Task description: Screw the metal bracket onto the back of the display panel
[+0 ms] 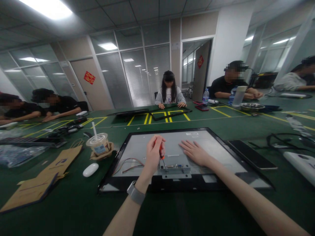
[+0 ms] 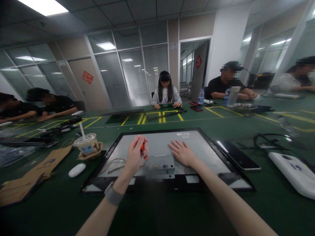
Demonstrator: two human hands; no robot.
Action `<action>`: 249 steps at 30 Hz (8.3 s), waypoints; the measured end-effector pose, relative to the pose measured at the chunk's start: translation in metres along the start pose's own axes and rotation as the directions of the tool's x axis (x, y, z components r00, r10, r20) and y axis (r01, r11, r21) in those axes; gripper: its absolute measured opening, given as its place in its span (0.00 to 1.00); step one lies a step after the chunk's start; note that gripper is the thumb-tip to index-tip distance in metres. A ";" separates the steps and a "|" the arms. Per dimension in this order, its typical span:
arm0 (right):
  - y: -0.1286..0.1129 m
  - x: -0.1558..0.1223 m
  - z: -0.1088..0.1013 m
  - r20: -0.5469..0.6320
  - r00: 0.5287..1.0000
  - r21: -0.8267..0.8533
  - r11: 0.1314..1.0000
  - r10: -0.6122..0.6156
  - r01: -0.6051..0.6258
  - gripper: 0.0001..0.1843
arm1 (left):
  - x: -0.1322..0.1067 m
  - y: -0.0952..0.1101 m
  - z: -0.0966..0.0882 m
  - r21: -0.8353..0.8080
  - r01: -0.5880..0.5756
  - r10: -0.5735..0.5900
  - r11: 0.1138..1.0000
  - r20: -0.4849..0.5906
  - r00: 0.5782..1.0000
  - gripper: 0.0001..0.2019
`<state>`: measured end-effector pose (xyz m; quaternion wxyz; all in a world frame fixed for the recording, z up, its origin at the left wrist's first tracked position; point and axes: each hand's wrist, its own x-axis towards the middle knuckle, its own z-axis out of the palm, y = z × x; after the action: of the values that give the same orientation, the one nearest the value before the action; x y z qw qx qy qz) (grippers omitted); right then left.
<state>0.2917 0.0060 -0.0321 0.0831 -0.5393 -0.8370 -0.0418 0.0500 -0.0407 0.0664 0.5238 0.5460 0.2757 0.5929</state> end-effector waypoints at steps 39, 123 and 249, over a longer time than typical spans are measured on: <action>0.001 -0.003 0.006 -0.019 0.997 0.077 0.994 0.080 -0.078 0.30 | -0.017 0.003 -0.017 0.242 -0.113 0.102 0.964 0.058 0.993 0.17; -0.001 -0.004 0.002 0.003 0.997 0.082 0.993 0.082 -0.082 0.29 | -0.013 0.002 -0.025 0.245 -0.149 0.152 0.958 0.005 0.988 0.15; 0.001 -0.004 0.002 0.018 0.996 0.076 0.994 0.082 -0.083 0.30 | -0.017 0.007 -0.017 0.180 -0.078 0.076 0.981 0.019 0.997 0.06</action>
<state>0.2942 0.0030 -0.0352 0.0991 -0.5700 -0.8156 -0.0022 0.0297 -0.0541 0.0622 0.4505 0.6049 0.3037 0.5821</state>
